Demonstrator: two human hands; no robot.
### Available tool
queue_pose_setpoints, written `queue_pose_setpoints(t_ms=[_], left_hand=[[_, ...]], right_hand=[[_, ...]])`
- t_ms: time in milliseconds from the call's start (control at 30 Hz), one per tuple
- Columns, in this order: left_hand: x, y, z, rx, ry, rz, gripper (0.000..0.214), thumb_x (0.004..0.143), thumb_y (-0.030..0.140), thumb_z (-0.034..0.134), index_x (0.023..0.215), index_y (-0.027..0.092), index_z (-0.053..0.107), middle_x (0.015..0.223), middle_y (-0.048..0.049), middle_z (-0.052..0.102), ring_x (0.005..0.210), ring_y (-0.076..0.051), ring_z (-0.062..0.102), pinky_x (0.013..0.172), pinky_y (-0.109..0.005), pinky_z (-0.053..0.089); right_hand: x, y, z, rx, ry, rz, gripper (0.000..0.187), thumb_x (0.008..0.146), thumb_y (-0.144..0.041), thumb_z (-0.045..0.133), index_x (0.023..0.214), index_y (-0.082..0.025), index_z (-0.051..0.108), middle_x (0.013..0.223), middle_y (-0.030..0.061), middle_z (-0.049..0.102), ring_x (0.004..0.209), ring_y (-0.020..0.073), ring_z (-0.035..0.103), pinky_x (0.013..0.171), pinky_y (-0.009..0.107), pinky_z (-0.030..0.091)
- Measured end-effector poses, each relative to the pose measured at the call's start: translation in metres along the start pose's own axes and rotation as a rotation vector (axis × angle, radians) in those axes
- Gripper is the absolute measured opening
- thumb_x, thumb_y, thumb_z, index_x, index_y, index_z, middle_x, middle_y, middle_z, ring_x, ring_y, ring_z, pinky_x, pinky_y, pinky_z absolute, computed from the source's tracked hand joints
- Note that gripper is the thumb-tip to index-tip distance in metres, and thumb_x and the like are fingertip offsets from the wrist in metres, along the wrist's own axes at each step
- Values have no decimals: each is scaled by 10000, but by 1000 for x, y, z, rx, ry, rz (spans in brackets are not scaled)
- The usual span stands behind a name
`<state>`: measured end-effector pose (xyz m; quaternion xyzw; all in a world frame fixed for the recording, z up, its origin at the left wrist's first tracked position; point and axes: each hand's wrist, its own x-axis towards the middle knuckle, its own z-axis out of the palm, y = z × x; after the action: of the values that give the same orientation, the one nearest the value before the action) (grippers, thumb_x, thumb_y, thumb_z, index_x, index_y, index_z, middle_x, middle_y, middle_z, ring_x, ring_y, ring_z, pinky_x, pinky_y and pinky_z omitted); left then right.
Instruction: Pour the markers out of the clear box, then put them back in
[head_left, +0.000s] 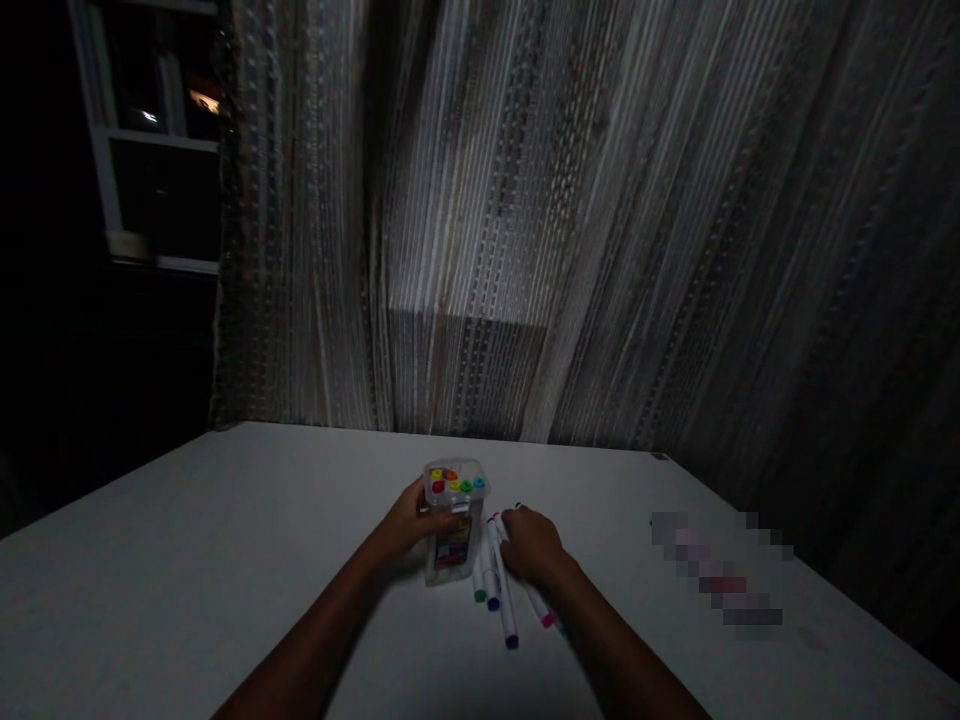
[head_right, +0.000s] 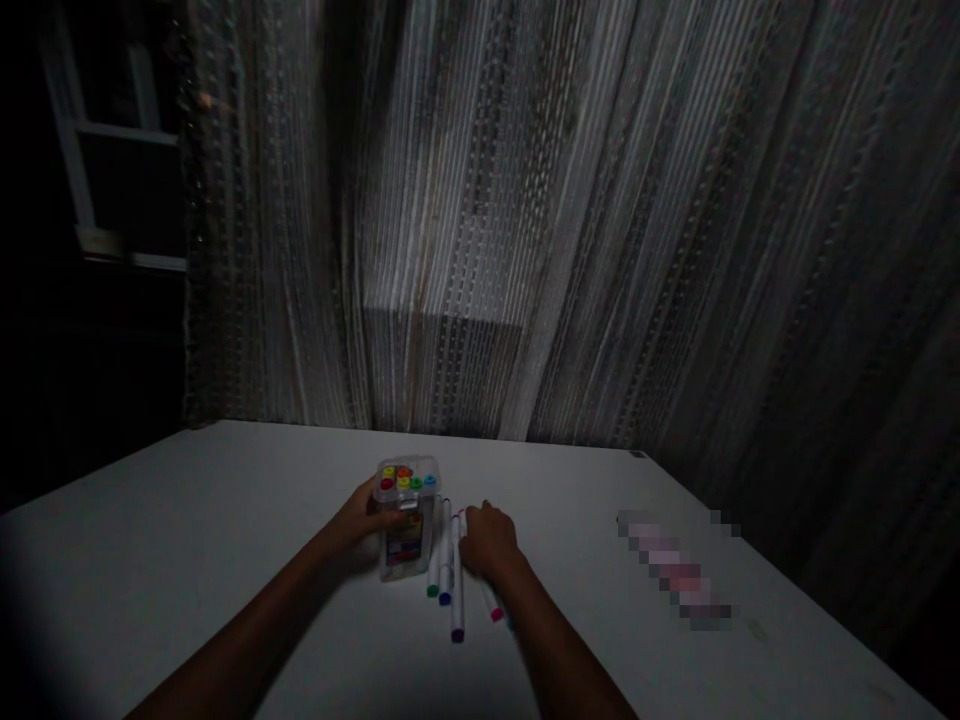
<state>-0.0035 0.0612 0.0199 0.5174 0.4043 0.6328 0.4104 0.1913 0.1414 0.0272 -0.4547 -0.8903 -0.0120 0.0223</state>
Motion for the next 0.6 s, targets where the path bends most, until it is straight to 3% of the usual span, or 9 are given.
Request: queue_pose_setpoints(t_ms=[133, 333, 500, 600], left_hand=[[-1, 2, -8, 35, -22, -33, 591, 492, 338, 868, 984, 131, 613, 957, -119, 715, 885, -287, 664, 795, -391, 505], [-11, -1, -4, -79, -18, 5, 498, 586, 304, 829, 1000, 157, 593, 1001, -118, 712, 897, -276, 676, 798, -398, 520], [-10, 0, -1, -102, -48, 38, 575, 572, 277, 836, 1069, 174, 565, 1012, -110, 705, 917, -273, 667, 810, -399, 515], [-7, -1, -3, -138, -73, 22, 590, 557, 247, 836, 1078, 179, 568, 1015, -104, 705, 907, -269, 668, 803, -390, 509]], right_hand=[[3, -4, -2, 34, -38, 27, 335, 776, -174, 520, 1092, -114, 613, 1100, 178, 646, 1028, 268, 610, 800, 321, 430], [13, 5, 2, 247, -47, 90, 295, 760, -284, 639, 1003, -117, 645, 1051, 151, 669, 976, 236, 621, 750, 276, 424], [18, 14, 4, 357, -39, 55, 144, 779, -170, 582, 884, -121, 668, 914, 105, 686, 871, 188, 625, 719, 250, 420], [17, 12, -11, 471, 48, 16, 292, 770, -94, 508, 1021, -118, 654, 977, 102, 667, 872, 171, 610, 764, 267, 437]])
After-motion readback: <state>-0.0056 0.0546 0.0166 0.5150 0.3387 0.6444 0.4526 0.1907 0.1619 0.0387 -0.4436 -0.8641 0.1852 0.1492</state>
